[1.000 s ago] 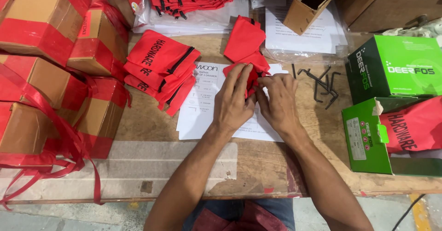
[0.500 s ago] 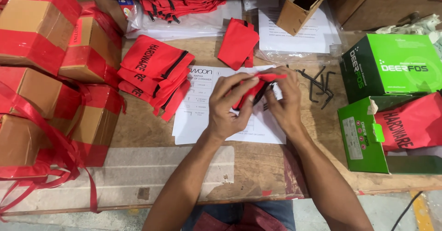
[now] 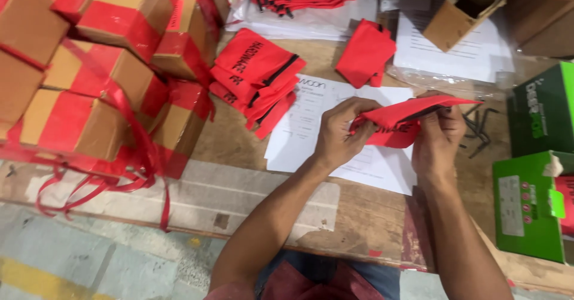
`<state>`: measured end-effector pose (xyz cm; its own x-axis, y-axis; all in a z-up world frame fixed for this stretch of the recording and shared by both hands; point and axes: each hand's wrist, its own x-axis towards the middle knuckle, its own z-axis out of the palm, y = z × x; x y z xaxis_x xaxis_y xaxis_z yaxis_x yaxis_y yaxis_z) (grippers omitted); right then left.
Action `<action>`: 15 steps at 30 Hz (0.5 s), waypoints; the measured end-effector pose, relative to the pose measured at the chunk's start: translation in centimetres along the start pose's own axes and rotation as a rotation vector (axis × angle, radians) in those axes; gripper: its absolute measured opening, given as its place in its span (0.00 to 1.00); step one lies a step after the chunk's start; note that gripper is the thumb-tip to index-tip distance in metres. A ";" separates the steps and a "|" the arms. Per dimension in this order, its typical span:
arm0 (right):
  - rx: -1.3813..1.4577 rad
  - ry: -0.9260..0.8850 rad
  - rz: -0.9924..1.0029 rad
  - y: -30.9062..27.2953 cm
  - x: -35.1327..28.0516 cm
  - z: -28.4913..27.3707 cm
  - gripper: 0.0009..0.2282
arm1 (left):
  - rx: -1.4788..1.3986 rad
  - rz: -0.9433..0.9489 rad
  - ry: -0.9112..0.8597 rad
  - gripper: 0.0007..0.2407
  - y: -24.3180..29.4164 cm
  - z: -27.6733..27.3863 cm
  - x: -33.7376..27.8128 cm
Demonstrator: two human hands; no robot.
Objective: The person counts and arranges black hex keys and bolts on the workbench, places them into red zippered hardware pouches, and puts filled pouches into green product boxes on the table.
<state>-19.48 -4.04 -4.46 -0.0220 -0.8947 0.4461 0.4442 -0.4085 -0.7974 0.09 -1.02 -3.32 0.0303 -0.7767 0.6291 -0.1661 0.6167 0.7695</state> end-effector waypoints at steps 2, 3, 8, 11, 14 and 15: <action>0.007 -0.013 0.013 1.2 -0.1 -1.4 0.02 | -0.004 -0.039 0.040 0.10 0.6 0.1 0.3; 0.003 -0.020 0.018 1.7 -0.1 -2.1 0.02 | -0.023 -0.075 0.073 0.09 1.0 0.2 0.5; -0.011 -0.090 -0.003 -2.6 0.7 2.5 0.14 | -0.033 -0.020 0.064 0.09 1.7 -0.6 0.9; 0.036 -0.115 -0.004 -3.9 0.9 3.1 0.18 | 0.092 -0.079 0.039 0.10 2.4 -1.2 1.5; -0.051 -0.141 -0.045 -2.5 0.2 0.6 0.16 | 0.283 -0.269 -0.082 0.12 3.3 -1.5 2.0; -0.171 -0.160 -0.084 -1.8 -0.1 -0.4 0.14 | 0.433 -0.366 -0.172 0.13 3.6 -1.5 2.1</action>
<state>-20.66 -3.28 -3.21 0.0956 -0.8217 0.5618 0.2881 -0.5174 -0.8058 1.08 -0.23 0.96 0.0073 -0.9609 0.2768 -0.5629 0.2248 0.7954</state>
